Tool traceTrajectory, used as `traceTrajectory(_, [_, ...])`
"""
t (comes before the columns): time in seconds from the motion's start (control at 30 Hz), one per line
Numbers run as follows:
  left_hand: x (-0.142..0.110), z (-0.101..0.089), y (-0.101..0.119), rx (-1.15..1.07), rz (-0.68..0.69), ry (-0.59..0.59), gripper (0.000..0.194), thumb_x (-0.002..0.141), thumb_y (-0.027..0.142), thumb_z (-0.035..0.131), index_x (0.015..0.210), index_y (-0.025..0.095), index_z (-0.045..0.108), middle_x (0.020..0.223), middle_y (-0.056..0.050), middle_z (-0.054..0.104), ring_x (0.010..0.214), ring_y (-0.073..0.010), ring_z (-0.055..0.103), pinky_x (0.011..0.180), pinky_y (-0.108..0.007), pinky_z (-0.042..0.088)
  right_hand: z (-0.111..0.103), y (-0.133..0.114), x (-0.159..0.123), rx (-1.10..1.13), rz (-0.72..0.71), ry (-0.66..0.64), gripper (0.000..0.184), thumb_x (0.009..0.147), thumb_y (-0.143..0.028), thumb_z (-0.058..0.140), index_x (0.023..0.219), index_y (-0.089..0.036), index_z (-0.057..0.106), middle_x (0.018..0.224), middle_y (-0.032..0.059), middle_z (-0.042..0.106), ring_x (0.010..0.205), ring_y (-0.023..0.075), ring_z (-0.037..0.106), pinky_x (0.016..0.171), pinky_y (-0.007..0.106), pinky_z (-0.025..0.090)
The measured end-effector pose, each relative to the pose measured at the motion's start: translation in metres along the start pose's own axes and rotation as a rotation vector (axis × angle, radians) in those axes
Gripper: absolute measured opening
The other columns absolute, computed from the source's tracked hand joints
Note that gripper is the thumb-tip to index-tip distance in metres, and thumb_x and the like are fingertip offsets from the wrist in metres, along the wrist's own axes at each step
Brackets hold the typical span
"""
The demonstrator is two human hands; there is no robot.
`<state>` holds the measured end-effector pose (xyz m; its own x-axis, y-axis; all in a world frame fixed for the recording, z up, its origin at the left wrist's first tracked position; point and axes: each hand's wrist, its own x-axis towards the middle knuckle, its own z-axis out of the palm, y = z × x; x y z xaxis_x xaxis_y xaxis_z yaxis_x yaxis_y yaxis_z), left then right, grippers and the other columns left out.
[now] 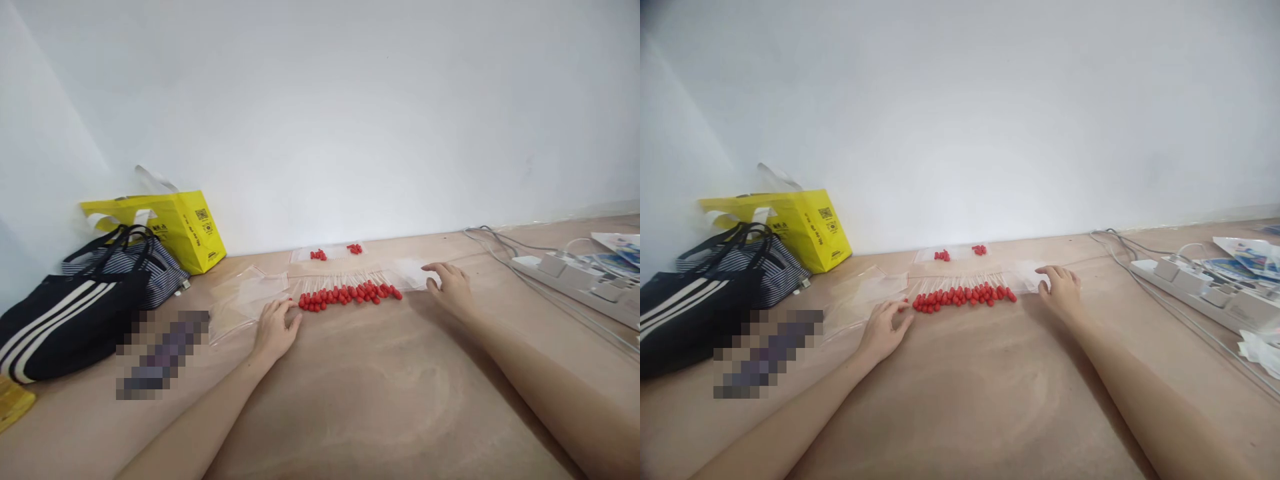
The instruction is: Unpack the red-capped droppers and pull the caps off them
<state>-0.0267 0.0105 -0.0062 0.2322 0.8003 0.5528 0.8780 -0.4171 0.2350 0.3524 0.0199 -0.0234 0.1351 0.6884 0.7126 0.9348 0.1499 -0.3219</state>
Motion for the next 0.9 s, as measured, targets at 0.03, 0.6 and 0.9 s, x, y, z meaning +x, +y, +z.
traceTrajectory(0.03, [0.002, 0.001, -0.004, 0.025, -0.013, 0.011, 0.015, 0.073, 0.024, 0.051, 0.086, 0.019, 0.057, 0.087, -0.006, 0.059, 0.087, -0.0231, 0.052, 0.078, -0.039, 0.043, -0.004, -0.013, -0.004, 0.037, -0.021, 0.036, 0.02, 0.073, -0.018, 0.042, 0.088, -0.02, 0.056, 0.089, 0.0069, 0.061, 0.085, 0.0228, 0.055, 0.084, 0.046, 0.034])
traceTrajectory(0.6, [0.019, 0.009, -0.012, 0.211, -0.178, 0.079, 0.021, 0.077, 0.015, 0.04, 0.094, 0.016, 0.052, 0.082, -0.009, 0.06, 0.083, -0.0264, 0.054, 0.071, -0.039, 0.039, -0.008, -0.103, -0.046, 0.452, -0.531, -0.605, 0.03, 0.08, -0.032, 0.049, 0.108, -0.021, 0.056, 0.111, 0.0084, 0.056, 0.098, 0.0183, 0.054, 0.083, 0.032, 0.045])
traceTrajectory(0.9, [-0.003, 0.003, 0.023, -0.127, 0.157, 0.031, 0.027, 0.081, 0.025, 0.044, 0.107, 0.02, 0.041, 0.085, -0.002, 0.06, 0.086, -0.0196, 0.054, 0.081, -0.037, 0.036, -0.003, -0.101, -0.045, 0.355, -0.441, -0.126, 0.039, 0.079, -0.026, 0.048, 0.117, -0.018, 0.045, 0.106, 0.0114, 0.056, 0.1, 0.0231, 0.051, 0.086, 0.041, 0.042])
